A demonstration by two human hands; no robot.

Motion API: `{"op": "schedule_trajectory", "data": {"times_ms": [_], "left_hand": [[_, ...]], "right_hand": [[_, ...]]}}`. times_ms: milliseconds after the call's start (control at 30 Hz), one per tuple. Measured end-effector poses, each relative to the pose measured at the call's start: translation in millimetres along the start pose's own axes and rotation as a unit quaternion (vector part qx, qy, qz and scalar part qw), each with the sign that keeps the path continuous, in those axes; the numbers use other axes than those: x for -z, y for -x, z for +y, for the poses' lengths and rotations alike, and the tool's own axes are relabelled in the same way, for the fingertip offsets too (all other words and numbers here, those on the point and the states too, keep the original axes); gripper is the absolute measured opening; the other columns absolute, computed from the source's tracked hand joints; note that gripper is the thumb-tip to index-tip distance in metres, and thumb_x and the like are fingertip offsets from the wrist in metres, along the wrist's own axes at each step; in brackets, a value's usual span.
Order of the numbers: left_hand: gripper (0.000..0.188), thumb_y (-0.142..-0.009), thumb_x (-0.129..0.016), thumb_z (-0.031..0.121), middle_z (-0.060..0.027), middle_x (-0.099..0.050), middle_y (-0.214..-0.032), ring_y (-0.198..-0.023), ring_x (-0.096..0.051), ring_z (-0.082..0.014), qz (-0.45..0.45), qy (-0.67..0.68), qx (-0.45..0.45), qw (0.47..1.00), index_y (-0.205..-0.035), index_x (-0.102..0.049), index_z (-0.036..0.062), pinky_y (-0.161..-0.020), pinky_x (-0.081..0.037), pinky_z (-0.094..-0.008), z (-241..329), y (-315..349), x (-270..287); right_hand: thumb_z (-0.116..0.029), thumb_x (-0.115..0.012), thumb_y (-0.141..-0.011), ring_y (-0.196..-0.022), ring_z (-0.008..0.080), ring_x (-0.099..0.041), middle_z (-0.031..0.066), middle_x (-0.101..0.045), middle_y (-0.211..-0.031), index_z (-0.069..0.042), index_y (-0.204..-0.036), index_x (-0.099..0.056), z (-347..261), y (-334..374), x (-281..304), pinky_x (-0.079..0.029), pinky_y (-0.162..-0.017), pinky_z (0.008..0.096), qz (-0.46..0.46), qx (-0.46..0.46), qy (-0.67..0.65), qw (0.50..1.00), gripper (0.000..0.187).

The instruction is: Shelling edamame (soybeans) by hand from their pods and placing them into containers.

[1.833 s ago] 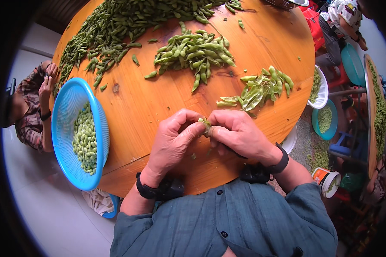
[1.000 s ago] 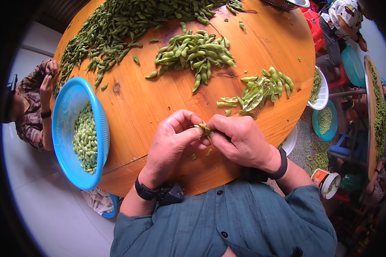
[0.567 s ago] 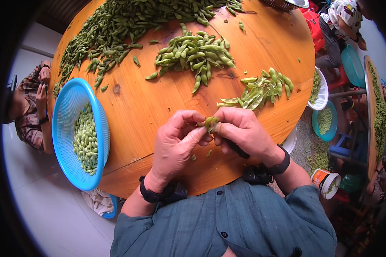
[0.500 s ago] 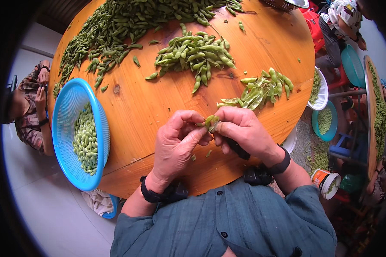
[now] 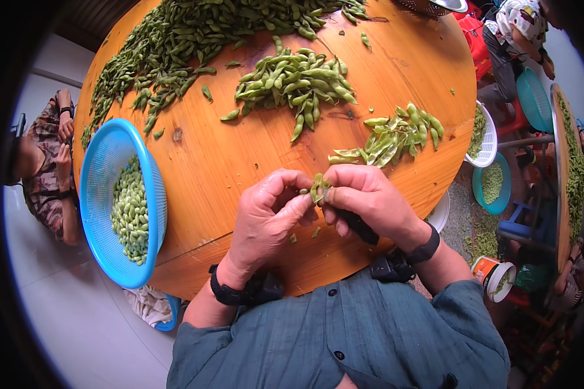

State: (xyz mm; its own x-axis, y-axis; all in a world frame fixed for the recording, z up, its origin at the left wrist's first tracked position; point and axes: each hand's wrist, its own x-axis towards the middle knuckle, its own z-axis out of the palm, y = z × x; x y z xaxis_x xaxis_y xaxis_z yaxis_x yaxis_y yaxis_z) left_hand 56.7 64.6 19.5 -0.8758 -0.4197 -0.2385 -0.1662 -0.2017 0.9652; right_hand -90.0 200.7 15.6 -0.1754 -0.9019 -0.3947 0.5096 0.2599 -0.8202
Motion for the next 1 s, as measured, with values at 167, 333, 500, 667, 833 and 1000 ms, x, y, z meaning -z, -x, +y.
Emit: {"op": "schedule_trajectory", "data": {"times_ms": [167,333,500,667,833,1000], "left_hand": [[0.012,-0.096,-0.061,0.004,-0.0020,-0.063,-0.082,-0.070,-0.062,-0.0079,-0.015,0.009,0.044,0.999,-0.106,-0.056,0.0001,-0.059,-0.051,-0.0222,7,2,7],[0.008,-0.096,-0.060,0.003,-0.0049,-0.061,-0.087,-0.065,-0.060,-0.0101,0.124,-0.016,-0.044,0.991,-0.103,-0.057,0.0005,-0.055,-0.050,-0.0232,24,23,27],[0.015,-0.097,-0.057,0.004,-0.0037,-0.060,-0.095,-0.073,-0.054,-0.0071,0.410,-0.244,-0.144,0.867,-0.112,-0.059,0.0018,-0.062,-0.046,-0.0209,46,70,108],[0.019,-0.095,-0.060,0.003,-0.0051,-0.060,-0.105,-0.088,-0.057,-0.0132,0.454,-0.558,-0.104,0.686,-0.113,-0.062,0.0001,-0.076,-0.049,-0.0256,48,87,144],[0.010,-0.090,-0.064,-0.001,-0.0079,-0.061,-0.096,-0.087,-0.059,-0.0163,0.356,-0.566,-0.237,0.705,-0.100,-0.065,-0.0022,-0.080,-0.049,-0.0270,50,44,88],[0.014,-0.088,-0.069,0.007,-0.0132,-0.064,-0.094,-0.076,-0.065,-0.0247,0.142,-0.530,-0.219,0.807,-0.098,-0.064,-0.0018,-0.063,-0.052,-0.0356,41,-17,22]], "right_hand": [[-0.013,-0.055,-0.098,-0.056,0.0055,-0.059,0.0012,-0.064,-0.074,-0.003,-0.096,-0.062,-3,3,0,-0.047,-0.051,0.0198,0.039,0.023,0.048,0.998,0.013],[-0.006,-0.061,-0.090,-0.054,0.0123,-0.060,0.0072,-0.061,-0.064,0.000,-0.086,-0.063,-6,5,7,-0.046,-0.051,0.0286,0.177,0.194,0.306,0.915,0.008],[-0.006,-0.066,-0.087,-0.061,0.0355,-0.063,0.0191,-0.062,-0.069,0.000,-0.083,-0.058,-18,16,27,-0.048,-0.056,0.0393,0.266,0.233,0.467,0.810,0.010],[-0.004,-0.061,-0.089,-0.070,0.0390,-0.066,0.0198,-0.064,-0.075,-0.003,-0.102,-0.055,-16,17,32,-0.050,-0.061,0.0447,0.350,0.254,0.473,0.768,0.014],[0.000,-0.058,-0.089,-0.070,0.0378,-0.066,0.0191,-0.063,-0.075,-0.002,-0.099,-0.055,-19,19,25,-0.050,-0.062,0.0422,0.362,0.275,0.443,0.772,0.011],[0.002,-0.057,-0.090,-0.064,0.0270,-0.063,0.0143,-0.059,-0.073,-0.001,-0.095,-0.058,-15,15,20,-0.048,-0.060,0.0354,0.296,0.275,0.408,0.819,0.006]]}}
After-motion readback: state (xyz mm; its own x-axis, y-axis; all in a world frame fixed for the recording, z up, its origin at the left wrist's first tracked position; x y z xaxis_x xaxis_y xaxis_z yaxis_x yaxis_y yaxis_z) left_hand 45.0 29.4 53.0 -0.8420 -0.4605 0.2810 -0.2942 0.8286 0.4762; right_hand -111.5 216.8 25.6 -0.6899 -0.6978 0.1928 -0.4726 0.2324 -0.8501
